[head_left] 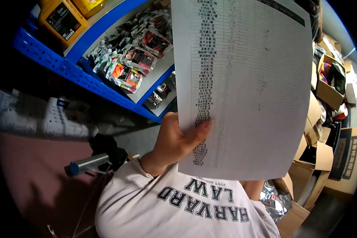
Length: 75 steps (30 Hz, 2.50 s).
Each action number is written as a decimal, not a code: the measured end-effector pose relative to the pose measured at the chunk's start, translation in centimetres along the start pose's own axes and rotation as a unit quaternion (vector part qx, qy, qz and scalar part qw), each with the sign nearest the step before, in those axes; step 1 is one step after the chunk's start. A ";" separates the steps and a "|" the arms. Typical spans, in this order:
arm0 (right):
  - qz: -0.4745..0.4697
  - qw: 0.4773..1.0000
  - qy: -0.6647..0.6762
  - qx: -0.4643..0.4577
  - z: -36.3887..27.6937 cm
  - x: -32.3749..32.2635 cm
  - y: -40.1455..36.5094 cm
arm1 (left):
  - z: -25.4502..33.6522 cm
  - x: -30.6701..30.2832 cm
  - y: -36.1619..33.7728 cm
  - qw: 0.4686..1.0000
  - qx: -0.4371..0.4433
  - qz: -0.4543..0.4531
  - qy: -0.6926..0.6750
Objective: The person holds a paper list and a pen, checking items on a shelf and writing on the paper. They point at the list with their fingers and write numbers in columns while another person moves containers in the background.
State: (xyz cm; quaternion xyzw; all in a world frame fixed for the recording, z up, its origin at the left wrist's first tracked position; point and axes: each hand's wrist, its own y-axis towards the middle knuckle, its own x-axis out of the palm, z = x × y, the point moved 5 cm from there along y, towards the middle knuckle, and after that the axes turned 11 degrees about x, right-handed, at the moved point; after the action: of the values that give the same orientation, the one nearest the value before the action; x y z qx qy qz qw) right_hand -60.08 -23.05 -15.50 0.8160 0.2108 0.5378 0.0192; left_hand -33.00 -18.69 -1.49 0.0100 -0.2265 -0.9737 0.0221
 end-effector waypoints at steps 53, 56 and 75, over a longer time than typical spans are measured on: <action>0.351 0.927 -0.126 -0.038 1.6 0.8 -2.6 | -2.3 -1.2 0.7 0.979 -0.115 0.074 -0.154; 0.311 0.941 -0.128 0.040 2.6 0.2 -1.6 | -2.7 -2.8 0.3 0.977 -0.106 0.091 -0.158; 0.189 0.976 -0.073 0.085 1.8 0.4 2.4 | 1.9 -2.1 -0.3 0.979 -0.075 0.187 0.022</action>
State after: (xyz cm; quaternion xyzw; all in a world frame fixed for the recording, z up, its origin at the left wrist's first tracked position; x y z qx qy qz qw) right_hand -57.54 -24.75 -15.24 0.8770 0.0963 0.4504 -0.1369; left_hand -30.95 -17.51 0.10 -0.0129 -0.1504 -0.9661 0.2095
